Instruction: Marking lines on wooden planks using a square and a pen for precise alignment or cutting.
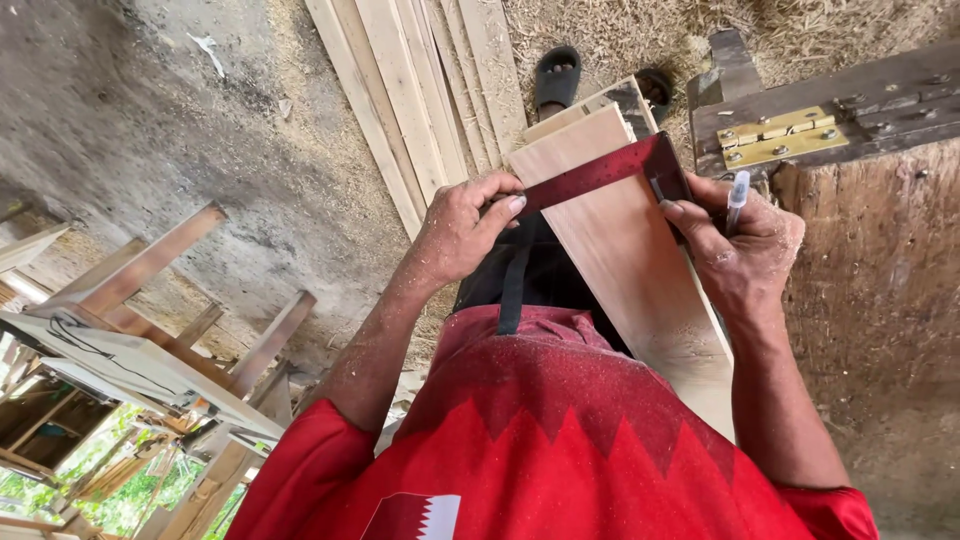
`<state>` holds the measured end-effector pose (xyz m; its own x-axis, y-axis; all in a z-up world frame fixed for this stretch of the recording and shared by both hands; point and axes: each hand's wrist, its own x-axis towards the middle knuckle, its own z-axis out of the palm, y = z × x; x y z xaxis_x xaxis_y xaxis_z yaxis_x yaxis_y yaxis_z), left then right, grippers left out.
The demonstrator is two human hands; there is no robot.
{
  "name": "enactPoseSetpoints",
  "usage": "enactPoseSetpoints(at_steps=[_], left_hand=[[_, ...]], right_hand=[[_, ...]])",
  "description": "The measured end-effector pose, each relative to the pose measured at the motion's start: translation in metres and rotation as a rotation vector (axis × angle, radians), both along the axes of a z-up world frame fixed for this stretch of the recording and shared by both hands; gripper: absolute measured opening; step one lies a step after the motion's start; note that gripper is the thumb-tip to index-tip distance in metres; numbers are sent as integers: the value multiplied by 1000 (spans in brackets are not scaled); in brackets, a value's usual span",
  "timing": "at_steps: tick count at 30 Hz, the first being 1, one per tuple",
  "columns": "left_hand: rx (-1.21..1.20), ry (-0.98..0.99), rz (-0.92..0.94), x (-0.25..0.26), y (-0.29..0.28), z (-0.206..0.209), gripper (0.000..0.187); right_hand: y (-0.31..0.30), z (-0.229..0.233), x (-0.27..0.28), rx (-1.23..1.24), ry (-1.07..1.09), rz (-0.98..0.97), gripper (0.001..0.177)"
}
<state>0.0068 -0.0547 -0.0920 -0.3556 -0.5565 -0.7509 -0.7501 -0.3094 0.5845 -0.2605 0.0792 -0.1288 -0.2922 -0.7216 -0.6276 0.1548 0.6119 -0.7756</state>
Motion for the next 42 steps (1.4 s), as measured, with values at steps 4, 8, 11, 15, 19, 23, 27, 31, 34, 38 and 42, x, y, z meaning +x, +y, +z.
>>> enactPoseSetpoints(at_steps=[4,8,11,15,19,23,27,31,34,38,42], left_hand=[[8,11,5,3,1,1,22],[-16,46,26,7,4,-5,21],[28,55,52,8,4,-6,23],[-15,85,42,8,5,-5,22],[-56,72,15,7,5,0,20],[-46,158,60,11,7,-5,17],[-141,162,6,17,9,-13,16],[-221,196,-27,21,12,-25,17],[-132,145,-17,17,7,-16,19],[-213,206,-41,21,6,-21,19],[-202,211,-66,25,6,-32,18]], right_hand=[[4,-2,3,-8,79,36,26],[-1,0,3,1,3,-21,28],[-3,2,3,35,43,0,27],[-2,-4,-11,-29,208,115,24],[-5,-34,-30,-330,652,71,13],[-76,50,7,-372,329,17,20],[-79,33,34,-129,138,244,12],[-88,35,51,-350,287,341,9],[-91,40,56,-319,271,381,8],[-92,41,58,-268,376,471,13],[-91,21,28,-302,791,632,12]])
